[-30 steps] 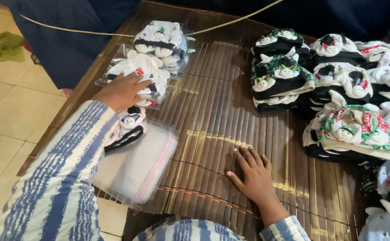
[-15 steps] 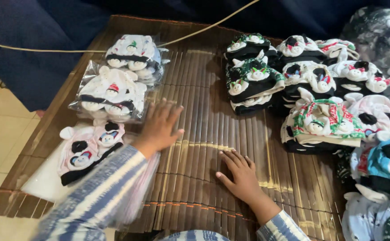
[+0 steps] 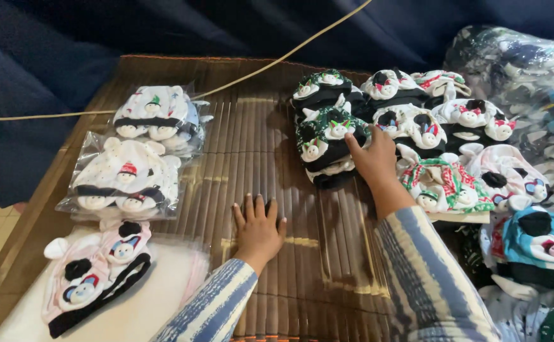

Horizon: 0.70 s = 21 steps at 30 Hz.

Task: Packaging knitted hats into individual plastic bags

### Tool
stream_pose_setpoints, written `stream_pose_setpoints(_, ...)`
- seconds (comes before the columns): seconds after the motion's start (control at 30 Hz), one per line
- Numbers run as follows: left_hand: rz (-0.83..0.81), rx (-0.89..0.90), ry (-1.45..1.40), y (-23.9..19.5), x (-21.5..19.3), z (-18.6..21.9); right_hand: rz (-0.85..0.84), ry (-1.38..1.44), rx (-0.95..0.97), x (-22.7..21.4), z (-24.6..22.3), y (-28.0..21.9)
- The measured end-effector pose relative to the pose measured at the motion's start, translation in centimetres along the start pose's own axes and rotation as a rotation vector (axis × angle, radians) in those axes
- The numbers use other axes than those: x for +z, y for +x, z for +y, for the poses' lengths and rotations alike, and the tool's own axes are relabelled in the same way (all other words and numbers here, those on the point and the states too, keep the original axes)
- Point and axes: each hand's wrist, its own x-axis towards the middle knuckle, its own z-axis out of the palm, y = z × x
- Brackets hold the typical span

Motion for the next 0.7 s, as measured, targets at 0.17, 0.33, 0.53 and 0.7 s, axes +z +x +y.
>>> stream_pose_setpoints(0.17,-0.056,-0.036,0.0,0.0,-0.9,0.6,-0.124,-0.146,0.101,-0.8,-3.9,3.4)
stream_pose_setpoints(0.33,-0.07,-0.051,0.003,0.1,-1.4,0.8,-0.389,-0.388,0.266,-0.7,-7.9,4.9)
stream_pose_setpoints(0.53,-0.126,-0.064,0.021,0.1,-1.4,0.8,-0.233,-0.592,0.186,4.0,-7.7,5.2)
stream_pose_setpoints(0.7,-0.161,-0.056,0.019,0.2,-1.4,0.8,0.399,-0.477,-0.156,12.6,-2.9,6.5)
